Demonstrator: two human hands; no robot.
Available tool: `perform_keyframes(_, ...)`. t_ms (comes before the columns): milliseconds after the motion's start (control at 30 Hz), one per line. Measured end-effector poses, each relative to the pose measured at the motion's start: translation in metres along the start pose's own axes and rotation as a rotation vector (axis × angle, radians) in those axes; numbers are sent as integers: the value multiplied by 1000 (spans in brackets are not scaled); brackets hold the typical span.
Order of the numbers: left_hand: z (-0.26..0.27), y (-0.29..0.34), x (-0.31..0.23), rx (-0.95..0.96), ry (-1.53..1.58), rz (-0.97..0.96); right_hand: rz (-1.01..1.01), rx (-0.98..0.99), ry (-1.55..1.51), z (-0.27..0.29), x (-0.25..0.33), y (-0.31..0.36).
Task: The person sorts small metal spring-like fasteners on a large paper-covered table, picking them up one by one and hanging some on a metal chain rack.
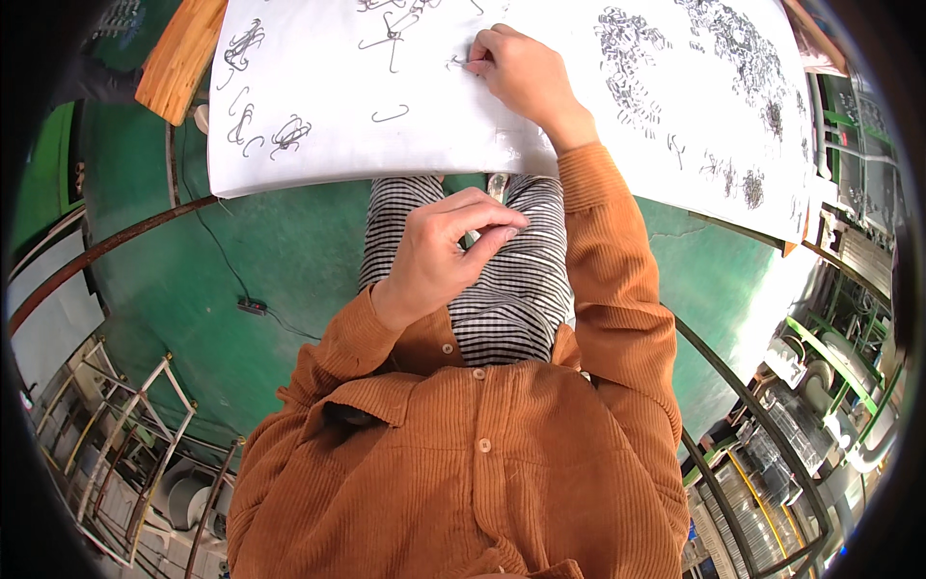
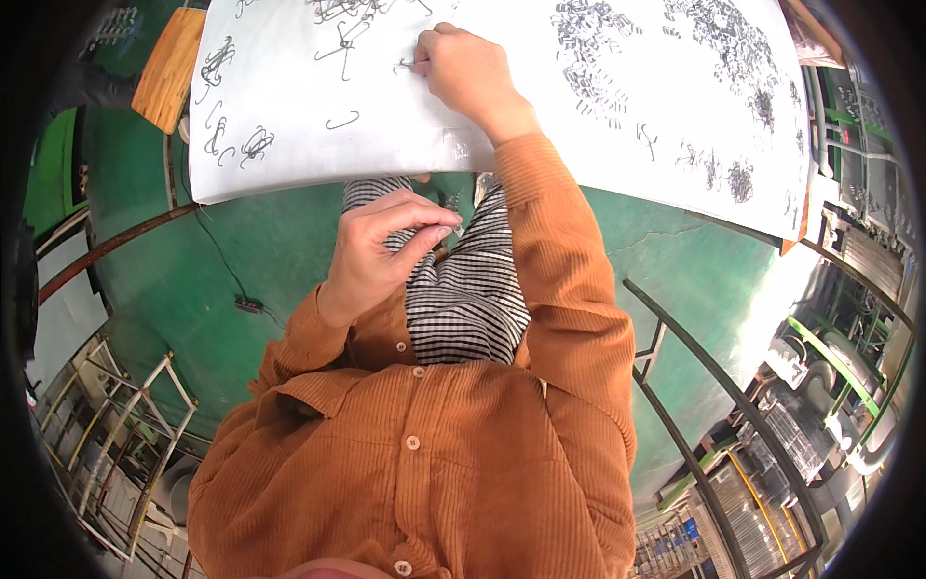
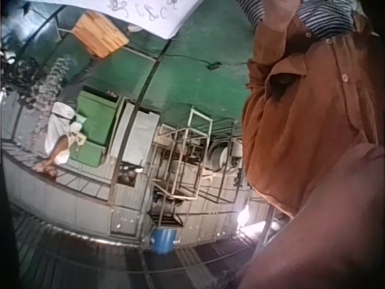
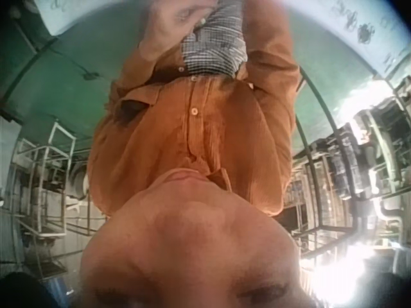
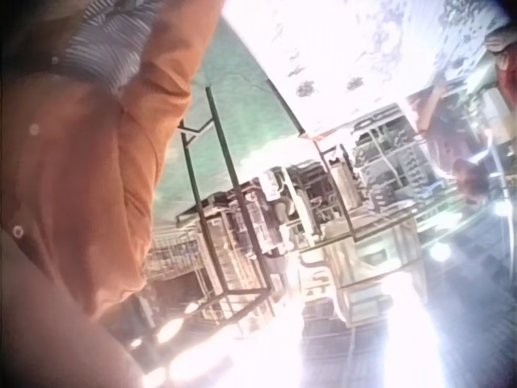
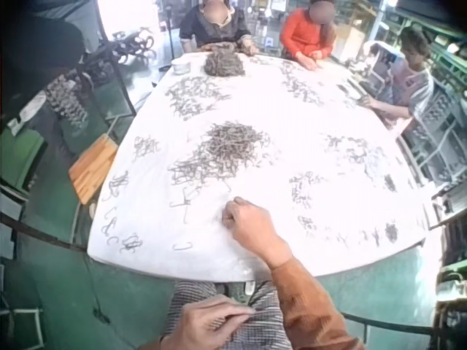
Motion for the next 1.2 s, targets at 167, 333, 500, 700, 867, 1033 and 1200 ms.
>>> perform_keyframes(167, -5, -6, -6, 35, -31, -13, -117, -178, -414, 25, -28, 29)
perform_keyframes(333, -7, -5, -4, 55, -56, -10, -284, -335, -436, 52, -55, 93)
perform_keyframes(500, -15, -7, 1, 86, 31, 63, -728, -739, -111, 113, -167, 237)
perform_keyframes(700, -19, -9, -5, 102, 3, 4, -1040, -827, 449, 183, -286, 335)
perform_keyframes(867, -11, -5, -7, 95, -113, 8, -736, -937, 92, 185, -208, 250)
perform_keyframes(1033, -6, 5, 7, 54, -76, 81, -48, -426, -500, 66, -40, 84)
perform_keyframes(1200, -14, 5, 1, 36, -98, 44, 48, -146, -197, -4, -1, 8)
Point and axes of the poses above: each hand's wrist, its own y-axis away from the middle knuckle, its own z-axis out of the back of the hand, x = y × z, the point moved 7 cm from there along -y, towards the middle knuckle, and after that the axes turned 6 degrees about x, right-handed, at the moved point
